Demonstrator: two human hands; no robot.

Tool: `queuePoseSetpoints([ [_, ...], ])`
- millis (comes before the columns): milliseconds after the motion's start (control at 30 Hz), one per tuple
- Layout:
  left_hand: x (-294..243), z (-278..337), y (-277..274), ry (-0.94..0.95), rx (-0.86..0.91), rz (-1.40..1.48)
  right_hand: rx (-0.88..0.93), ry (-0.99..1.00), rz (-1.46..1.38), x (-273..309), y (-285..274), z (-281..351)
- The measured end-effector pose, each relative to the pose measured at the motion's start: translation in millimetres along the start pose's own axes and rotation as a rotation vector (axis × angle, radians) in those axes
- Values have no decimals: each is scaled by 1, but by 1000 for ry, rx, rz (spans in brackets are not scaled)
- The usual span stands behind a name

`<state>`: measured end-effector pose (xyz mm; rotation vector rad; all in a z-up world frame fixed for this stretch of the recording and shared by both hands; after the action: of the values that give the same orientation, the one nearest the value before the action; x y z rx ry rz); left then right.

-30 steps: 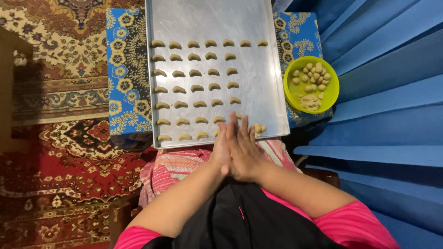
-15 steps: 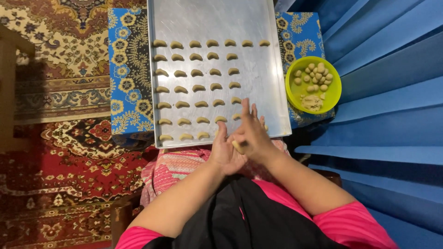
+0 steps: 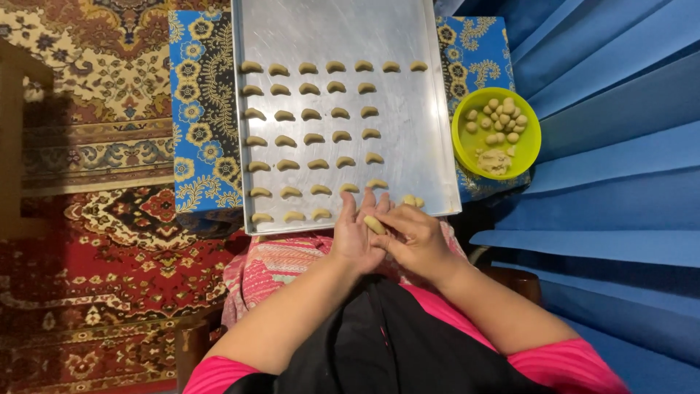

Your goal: Hand-shaping small pieces of dough into crescent shapes and arranging them on a metal baking sheet.

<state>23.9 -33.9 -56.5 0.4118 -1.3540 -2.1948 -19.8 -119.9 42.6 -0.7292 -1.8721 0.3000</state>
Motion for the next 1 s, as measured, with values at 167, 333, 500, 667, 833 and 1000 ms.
queuePoseSetpoints([
  [167,-6,11,15,84,-11,-232,32,49,-4,-7,2,1],
  [333,-20,18,42,140,21,-506,172,90,-70,-5,-5,-3],
  [500,-14,2,21,30,125,-920,272,102,45,-34,6,9],
  [667,-17,2,10,202,114,-1235,255,90,102,-47,17,14],
  [833,-23,1,3,264,73,-1202,249,91,99,-46,18,6],
  [1000,-53,19,32,322,-78,-721,111,195,139,-78,8,-4],
])
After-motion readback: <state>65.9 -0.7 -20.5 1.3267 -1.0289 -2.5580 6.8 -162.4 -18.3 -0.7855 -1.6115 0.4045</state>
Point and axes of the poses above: each hand's wrist, its own z-axis away from the middle knuckle, its own y-axis out of the palm, x = y × z, the point moved 5 cm from there along -z, towards the middle knuckle, and after that the axes turned 3 degrees about z, right-handed, at the moved point
